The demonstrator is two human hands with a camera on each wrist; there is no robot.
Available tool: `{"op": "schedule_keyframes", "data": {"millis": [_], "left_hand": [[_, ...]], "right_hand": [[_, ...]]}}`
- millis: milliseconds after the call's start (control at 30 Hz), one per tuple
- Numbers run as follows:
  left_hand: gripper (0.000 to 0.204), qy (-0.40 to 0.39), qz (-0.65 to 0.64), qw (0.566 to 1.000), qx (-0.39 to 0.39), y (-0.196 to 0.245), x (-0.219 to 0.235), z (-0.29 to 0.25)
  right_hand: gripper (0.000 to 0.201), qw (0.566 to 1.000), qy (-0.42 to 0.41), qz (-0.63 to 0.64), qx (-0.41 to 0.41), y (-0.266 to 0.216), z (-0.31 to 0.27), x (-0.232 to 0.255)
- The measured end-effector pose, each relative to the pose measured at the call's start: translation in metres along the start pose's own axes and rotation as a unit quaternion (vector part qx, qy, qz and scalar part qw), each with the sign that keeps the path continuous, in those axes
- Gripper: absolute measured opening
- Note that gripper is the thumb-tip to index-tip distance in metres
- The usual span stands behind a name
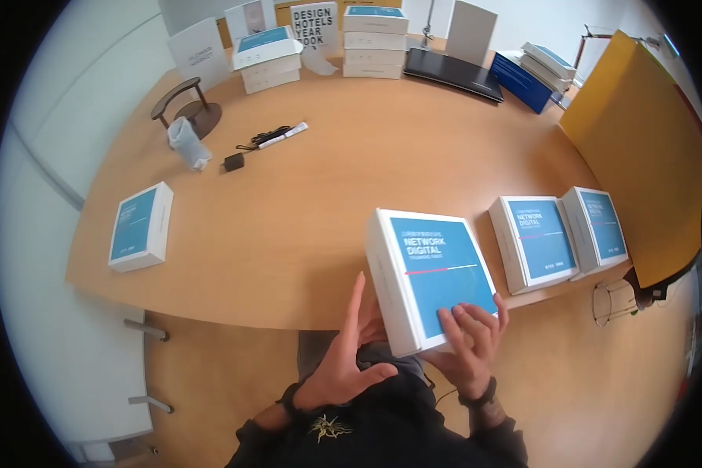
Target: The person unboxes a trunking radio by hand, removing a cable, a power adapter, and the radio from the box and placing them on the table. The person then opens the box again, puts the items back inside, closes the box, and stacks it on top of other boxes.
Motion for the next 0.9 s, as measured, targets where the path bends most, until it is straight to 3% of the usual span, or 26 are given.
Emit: {"op": "schedule_keyframes", "data": {"millis": [100,167,200,233,267,433,533,600,733,767,900], "left_hand": [[0.13,0.043,0.002,0.999,-0.004,-0.005,0.015,-0.005],[0.149,0.026,0.156,0.987,-0.005,-0.002,0.023,-0.01],[0.149,0.029,0.158,0.987,-0.003,-0.003,0.028,-0.013],[0.148,0.014,0.336,0.942,-0.011,-0.001,0.033,-0.016],[0.146,-0.003,0.501,0.865,-0.017,0.0,0.036,-0.019],[0.15,-0.002,0.498,0.867,-0.006,-0.003,0.044,-0.024],[0.149,-0.02,0.434,0.901,-0.017,0.002,0.047,-0.026],[0.147,-0.08,0.538,0.839,-0.02,-0.004,0.047,-0.03],[0.142,-0.064,0.523,0.85,-0.015,0.004,0.051,-0.027],[0.138,-0.052,0.541,0.84,-0.002,0.005,0.055,-0.026],[0.124,0.009,0.602,0.798,0.0,0.024,0.061,-0.018]], "right_hand": [[0.058,0.999,-0.037,0.033,0.02,-0.014,0.0,-0.016],[0.059,0.996,-0.061,0.048,0.038,-0.024,0.0,-0.023],[0.06,0.993,-0.083,0.058,0.053,-0.03,0.0,-0.027],[0.061,0.99,-0.102,0.075,0.07,-0.036,0.001,-0.03],[0.061,0.989,-0.104,0.078,0.068,-0.039,0.003,-0.032],[0.064,0.976,-0.168,0.102,0.097,-0.052,0.013,-0.036],[0.065,0.965,-0.198,0.148,0.085,-0.053,0.022,-0.026],[0.063,0.959,-0.216,0.169,0.072,-0.054,0.025,-0.022],[0.051,0.963,-0.189,0.136,0.135,-0.058,0.026,-0.006],[0.047,0.961,-0.176,0.13,0.168,-0.062,0.028,-0.002],[0.034,0.977,-0.092,0.103,0.163,-0.065,0.059,0.03]]}}
Point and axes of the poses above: each hand's wrist, its own z-axis towards the middle knuckle, its own x-axis out of the back of the hand, y = z × x, the point moved 10 cm from there along z, towards the middle knuckle, and after that the axes turned 6 degrees about -x, right-handed, at the moved point
